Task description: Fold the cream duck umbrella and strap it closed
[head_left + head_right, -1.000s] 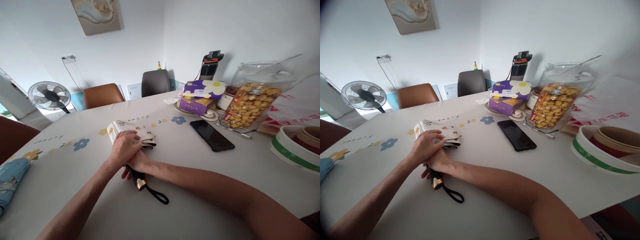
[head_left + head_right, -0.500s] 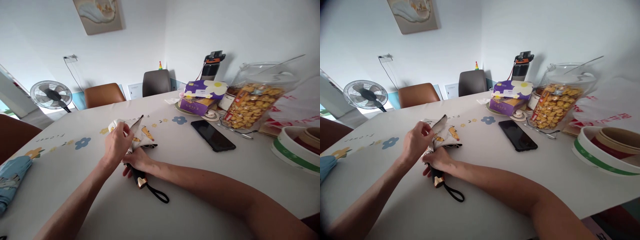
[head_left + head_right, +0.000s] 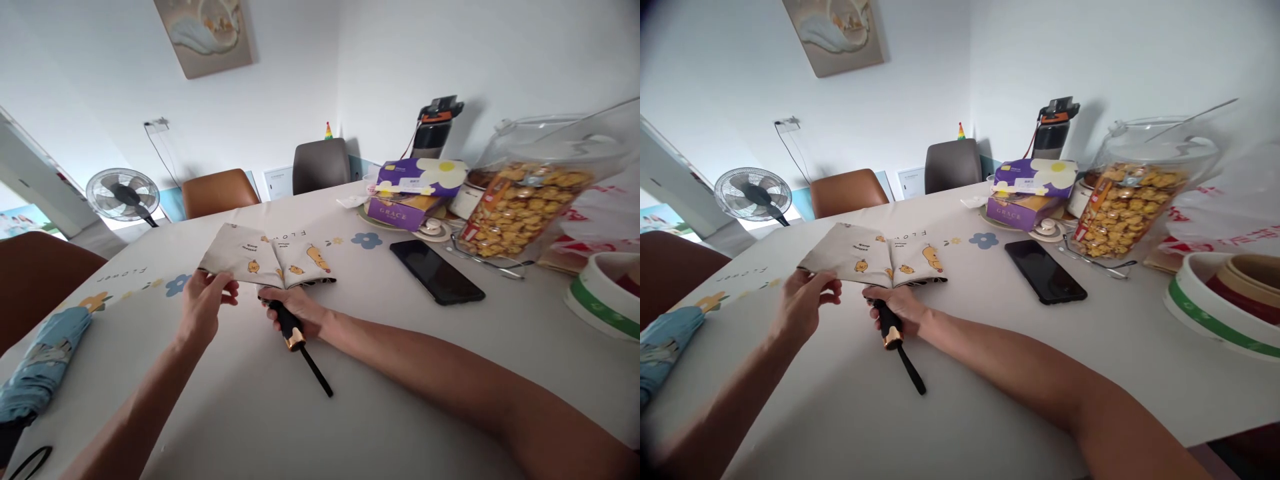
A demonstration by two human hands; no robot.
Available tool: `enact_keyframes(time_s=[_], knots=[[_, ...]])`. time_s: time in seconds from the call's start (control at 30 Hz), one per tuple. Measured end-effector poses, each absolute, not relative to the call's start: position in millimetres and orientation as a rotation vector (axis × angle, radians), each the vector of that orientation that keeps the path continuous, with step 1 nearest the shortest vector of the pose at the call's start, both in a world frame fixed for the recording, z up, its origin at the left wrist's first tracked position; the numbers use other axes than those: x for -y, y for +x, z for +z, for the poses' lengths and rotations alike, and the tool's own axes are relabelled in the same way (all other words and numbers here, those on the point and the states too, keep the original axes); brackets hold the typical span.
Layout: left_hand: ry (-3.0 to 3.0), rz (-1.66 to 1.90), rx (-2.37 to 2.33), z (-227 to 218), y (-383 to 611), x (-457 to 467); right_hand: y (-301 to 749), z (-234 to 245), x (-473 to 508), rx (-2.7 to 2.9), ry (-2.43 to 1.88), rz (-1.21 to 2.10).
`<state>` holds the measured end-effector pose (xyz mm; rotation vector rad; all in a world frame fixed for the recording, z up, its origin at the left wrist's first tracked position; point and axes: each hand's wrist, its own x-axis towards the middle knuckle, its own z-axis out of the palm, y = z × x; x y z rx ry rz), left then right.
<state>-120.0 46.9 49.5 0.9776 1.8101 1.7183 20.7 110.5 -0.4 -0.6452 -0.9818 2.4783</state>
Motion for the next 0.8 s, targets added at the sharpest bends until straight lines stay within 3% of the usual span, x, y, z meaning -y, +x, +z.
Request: enact_keyframes(time_s=[0.23, 0.4, 0.8], knots=[[0.755, 1.752, -1.64, 27, -120, -18, 23, 4, -109, 0.993, -0.585, 2.513], [0.768, 1.976, -1.529, 37, -124, -16, 21, 4, -114, 1.189, -0.836, 2.351], [0.695, 1.543, -1.669, 14, -147, -28, 22, 2, -114, 1.361, -1.022, 2.162]])
